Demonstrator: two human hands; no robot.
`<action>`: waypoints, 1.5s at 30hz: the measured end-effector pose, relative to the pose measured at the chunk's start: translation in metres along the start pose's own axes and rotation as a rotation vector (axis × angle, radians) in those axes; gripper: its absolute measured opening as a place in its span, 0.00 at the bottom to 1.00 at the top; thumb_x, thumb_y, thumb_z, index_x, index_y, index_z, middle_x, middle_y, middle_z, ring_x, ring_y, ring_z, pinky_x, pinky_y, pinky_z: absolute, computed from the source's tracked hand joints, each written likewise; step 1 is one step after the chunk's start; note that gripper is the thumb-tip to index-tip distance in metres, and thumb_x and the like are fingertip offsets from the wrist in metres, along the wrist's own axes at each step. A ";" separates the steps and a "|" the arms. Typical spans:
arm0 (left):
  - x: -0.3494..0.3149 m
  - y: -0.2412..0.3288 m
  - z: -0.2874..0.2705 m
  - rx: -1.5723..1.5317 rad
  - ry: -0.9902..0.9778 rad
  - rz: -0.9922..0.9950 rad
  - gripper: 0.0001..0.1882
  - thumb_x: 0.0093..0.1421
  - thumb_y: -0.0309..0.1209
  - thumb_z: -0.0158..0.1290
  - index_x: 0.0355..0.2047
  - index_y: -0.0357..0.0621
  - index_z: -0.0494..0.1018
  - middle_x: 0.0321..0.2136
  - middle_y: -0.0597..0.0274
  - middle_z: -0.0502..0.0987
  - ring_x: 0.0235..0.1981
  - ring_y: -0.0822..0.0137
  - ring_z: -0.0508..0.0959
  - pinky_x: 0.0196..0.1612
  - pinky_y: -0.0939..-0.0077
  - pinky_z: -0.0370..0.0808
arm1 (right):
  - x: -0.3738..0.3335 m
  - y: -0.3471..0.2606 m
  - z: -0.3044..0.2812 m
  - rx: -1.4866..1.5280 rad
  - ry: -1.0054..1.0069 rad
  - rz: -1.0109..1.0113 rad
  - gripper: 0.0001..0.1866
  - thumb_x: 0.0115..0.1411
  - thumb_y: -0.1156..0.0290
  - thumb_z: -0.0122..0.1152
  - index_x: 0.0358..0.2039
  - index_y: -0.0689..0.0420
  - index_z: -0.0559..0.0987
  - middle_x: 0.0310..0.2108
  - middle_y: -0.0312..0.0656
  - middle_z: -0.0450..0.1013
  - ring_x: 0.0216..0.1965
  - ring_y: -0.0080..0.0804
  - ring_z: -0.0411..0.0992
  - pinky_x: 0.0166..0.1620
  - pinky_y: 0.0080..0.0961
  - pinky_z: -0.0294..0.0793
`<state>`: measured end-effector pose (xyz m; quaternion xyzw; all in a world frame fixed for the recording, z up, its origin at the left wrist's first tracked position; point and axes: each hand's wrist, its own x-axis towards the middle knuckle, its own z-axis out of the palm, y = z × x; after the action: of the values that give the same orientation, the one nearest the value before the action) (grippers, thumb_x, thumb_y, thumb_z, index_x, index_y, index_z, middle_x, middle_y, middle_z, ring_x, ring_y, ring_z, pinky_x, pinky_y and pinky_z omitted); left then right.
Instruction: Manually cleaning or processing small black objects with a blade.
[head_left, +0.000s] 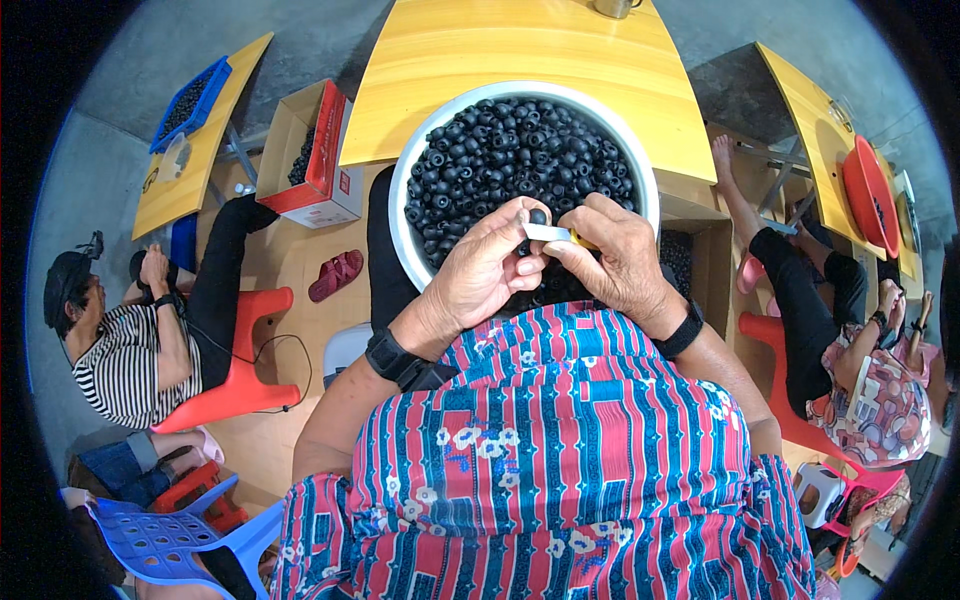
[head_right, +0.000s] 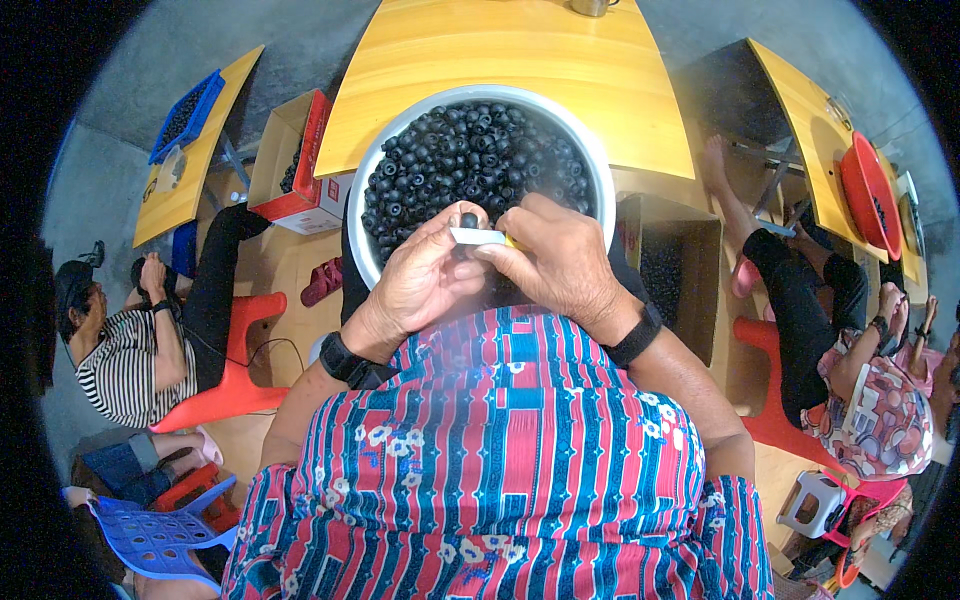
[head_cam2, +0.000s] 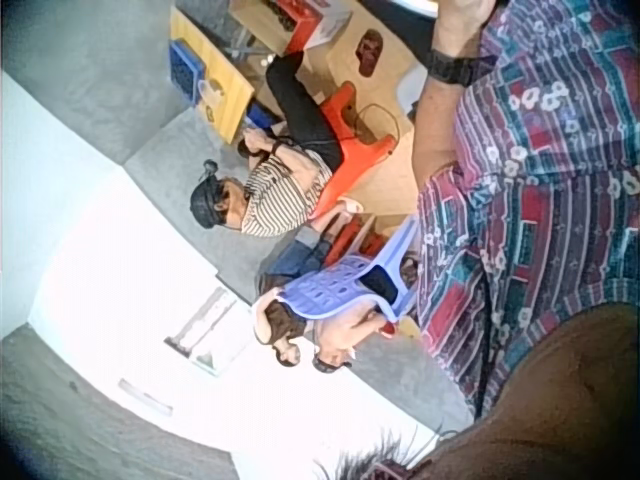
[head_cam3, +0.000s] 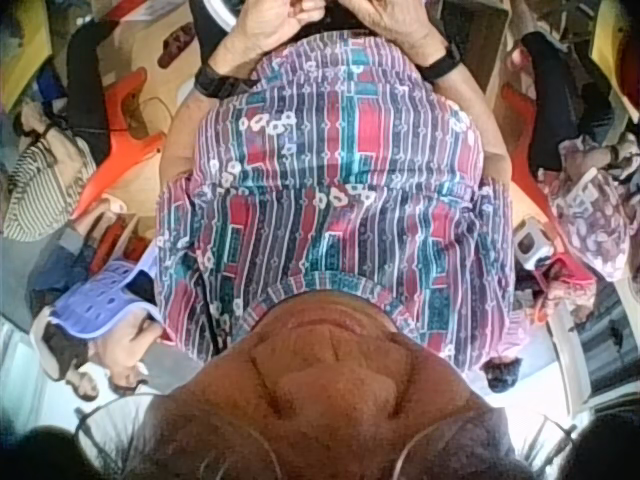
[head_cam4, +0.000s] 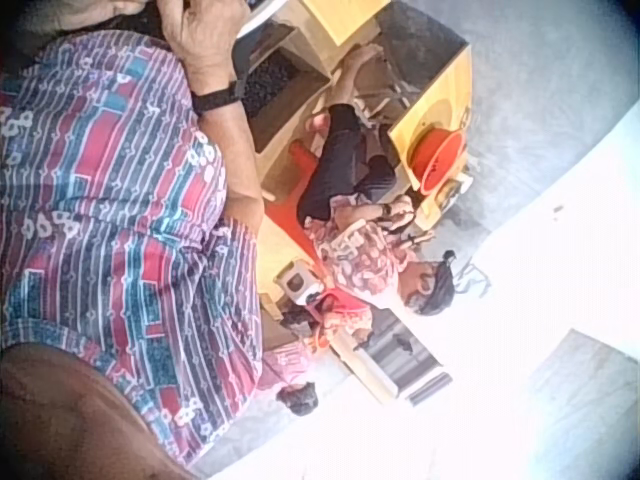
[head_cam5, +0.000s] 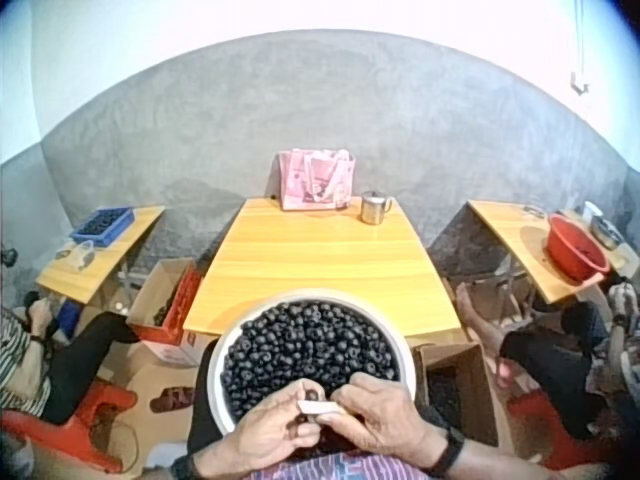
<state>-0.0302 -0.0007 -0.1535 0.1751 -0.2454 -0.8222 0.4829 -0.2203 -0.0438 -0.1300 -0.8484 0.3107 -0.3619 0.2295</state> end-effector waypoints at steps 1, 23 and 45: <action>0.000 0.000 0.000 0.000 0.000 0.000 0.13 0.67 0.38 0.47 0.46 0.44 0.65 0.33 0.69 0.67 0.27 0.81 0.60 0.30 0.88 0.60 | 0.000 0.000 0.000 0.004 0.012 0.003 0.12 0.53 0.62 0.67 0.28 0.57 0.78 0.22 0.44 0.69 0.24 0.43 0.72 0.28 0.35 0.72; 0.000 -0.003 -0.003 0.126 0.033 0.032 0.14 0.68 0.42 0.47 0.44 0.45 0.65 0.31 0.71 0.67 0.27 0.81 0.61 0.29 0.87 0.61 | -0.002 0.004 0.002 0.038 -0.025 -0.005 0.12 0.54 0.62 0.64 0.28 0.58 0.77 0.22 0.45 0.69 0.26 0.45 0.72 0.29 0.36 0.71; -0.007 0.001 0.006 0.030 -0.015 0.051 0.11 0.68 0.39 0.47 0.42 0.45 0.65 0.30 0.69 0.64 0.28 0.78 0.63 0.29 0.85 0.62 | 0.004 0.013 0.009 0.026 0.023 0.235 0.14 0.57 0.66 0.62 0.24 0.64 0.75 0.22 0.50 0.71 0.26 0.50 0.71 0.31 0.38 0.70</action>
<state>-0.0289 0.0066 -0.1479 0.1701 -0.2658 -0.8070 0.4991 -0.2160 -0.0546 -0.1416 -0.7988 0.4058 -0.3463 0.2779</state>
